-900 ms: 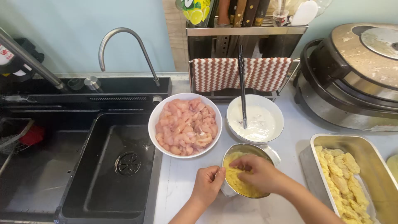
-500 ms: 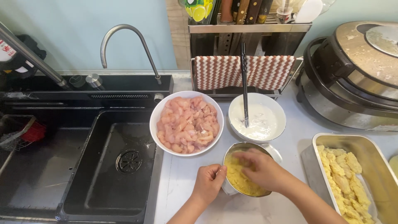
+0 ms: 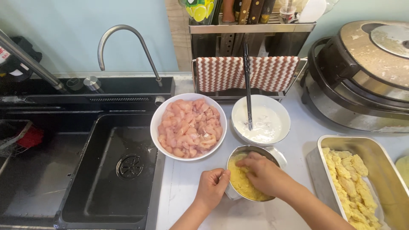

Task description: Coating raw chicken pieces in batter and transferring them to a metal container.

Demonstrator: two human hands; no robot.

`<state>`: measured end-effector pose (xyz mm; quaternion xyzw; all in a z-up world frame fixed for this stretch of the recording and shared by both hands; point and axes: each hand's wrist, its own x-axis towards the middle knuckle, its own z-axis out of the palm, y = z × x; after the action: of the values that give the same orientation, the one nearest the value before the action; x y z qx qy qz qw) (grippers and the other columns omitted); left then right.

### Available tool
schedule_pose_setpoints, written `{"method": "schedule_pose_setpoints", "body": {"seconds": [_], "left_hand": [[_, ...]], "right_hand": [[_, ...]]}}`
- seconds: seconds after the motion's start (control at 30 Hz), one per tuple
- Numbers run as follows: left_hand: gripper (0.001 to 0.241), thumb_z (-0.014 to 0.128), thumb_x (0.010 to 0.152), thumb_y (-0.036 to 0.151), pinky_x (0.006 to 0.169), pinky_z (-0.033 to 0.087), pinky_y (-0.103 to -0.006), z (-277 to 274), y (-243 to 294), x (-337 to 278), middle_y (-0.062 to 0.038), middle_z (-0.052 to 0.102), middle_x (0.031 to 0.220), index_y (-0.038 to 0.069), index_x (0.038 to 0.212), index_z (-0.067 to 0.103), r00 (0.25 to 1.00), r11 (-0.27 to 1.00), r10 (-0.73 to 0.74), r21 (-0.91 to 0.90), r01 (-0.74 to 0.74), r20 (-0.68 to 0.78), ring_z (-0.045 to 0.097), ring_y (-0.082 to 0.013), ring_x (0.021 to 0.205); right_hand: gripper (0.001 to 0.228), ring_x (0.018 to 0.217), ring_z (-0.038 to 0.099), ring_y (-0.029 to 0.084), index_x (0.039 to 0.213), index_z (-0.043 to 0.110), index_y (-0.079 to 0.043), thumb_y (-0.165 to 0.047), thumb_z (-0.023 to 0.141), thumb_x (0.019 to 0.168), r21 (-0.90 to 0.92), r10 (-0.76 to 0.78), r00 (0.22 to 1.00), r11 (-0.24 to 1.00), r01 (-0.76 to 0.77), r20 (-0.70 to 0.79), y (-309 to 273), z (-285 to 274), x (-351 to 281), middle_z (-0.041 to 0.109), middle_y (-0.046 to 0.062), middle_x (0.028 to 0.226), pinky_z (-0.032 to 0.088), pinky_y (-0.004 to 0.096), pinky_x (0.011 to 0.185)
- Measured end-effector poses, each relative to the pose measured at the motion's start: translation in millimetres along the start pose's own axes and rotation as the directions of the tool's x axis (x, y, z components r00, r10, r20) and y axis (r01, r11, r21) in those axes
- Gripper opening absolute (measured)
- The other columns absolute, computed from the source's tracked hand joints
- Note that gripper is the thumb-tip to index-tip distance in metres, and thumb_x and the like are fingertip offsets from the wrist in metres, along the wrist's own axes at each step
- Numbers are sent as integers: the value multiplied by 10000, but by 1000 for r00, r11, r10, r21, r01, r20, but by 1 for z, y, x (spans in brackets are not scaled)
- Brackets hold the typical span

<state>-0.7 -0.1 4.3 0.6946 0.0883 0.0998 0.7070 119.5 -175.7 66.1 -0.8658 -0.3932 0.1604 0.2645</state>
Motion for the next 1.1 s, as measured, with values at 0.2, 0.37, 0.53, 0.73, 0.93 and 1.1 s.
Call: {"method": "schedule_pose_setpoints", "body": {"seconds": [0.2, 0.37, 0.53, 0.73, 0.93, 1.1], "left_hand": [[448, 624, 1012, 186, 465, 252, -292, 0, -7, 1, 76, 393, 550, 31, 618, 477, 999, 999, 33, -21, -33, 4, 307, -36, 552], [438, 627, 1011, 187, 469, 257, -292, 0, -5, 0, 71, 391, 559, 28, 628, 485, 1000, 1000, 9, -7, -9, 6, 305, -43, 558], [398, 634, 1000, 172, 470, 287, -292, 0, -20, 2, 60, 413, 568, 21, 652, 513, 998, 998, 68, 2, -68, 1, 328, -51, 568], [339, 650, 956, 147, 470, 326, -281, 1, -44, 7, 54, 482, 558, 5, 653, 597, 1000, 1000, 10, 6, -10, -22, 399, -51, 545], [325, 643, 958, 146, 479, 367, -265, -2, -64, 11, 29, 546, 566, -33, 694, 705, 997, 997, -53, 52, 56, -54, 457, -46, 556], [289, 621, 925, 130, 523, 462, -253, -4, -82, 15, -25, 715, 606, -57, 806, 805, 987, 991, -133, 13, 134, -91, 592, -56, 567]], "right_hand": [[534, 1011, 723, 238, 1287, 695, -166, -55, 690, 765, 176, 141, 988, 973, -149, 57, -20, -24, 4, 693, 69, 1100, 584, 345, 862], [374, 1038, 676, 255, 1160, 759, -134, -44, 664, 809, 1, 73, 997, 997, -73, -34, -16, -7, 4, 694, 70, 1138, 540, 356, 893], [365, 970, 718, 185, 1178, 733, -91, -21, 668, 825, 487, 291, 937, 801, -349, 194, 2, -17, 3, 760, 73, 1071, 589, 328, 862], [487, 904, 729, 150, 1264, 630, -57, -37, 557, 783, 916, 259, 884, -7, -401, 389, -22, -36, -8, 757, 59, 1041, 607, 282, 777], [357, 818, 672, 100, 1303, 636, -92, -127, 610, 948, 779, 254, 922, 496, -384, 293, -10, -62, -30, 706, 26, 1000, 527, 253, 623], [395, 873, 710, 111, 1317, 652, -158, -253, 603, 937, 639, 490, 870, 651, -410, 60, 29, -158, -86, 753, 6, 1002, 592, 287, 699]]}}
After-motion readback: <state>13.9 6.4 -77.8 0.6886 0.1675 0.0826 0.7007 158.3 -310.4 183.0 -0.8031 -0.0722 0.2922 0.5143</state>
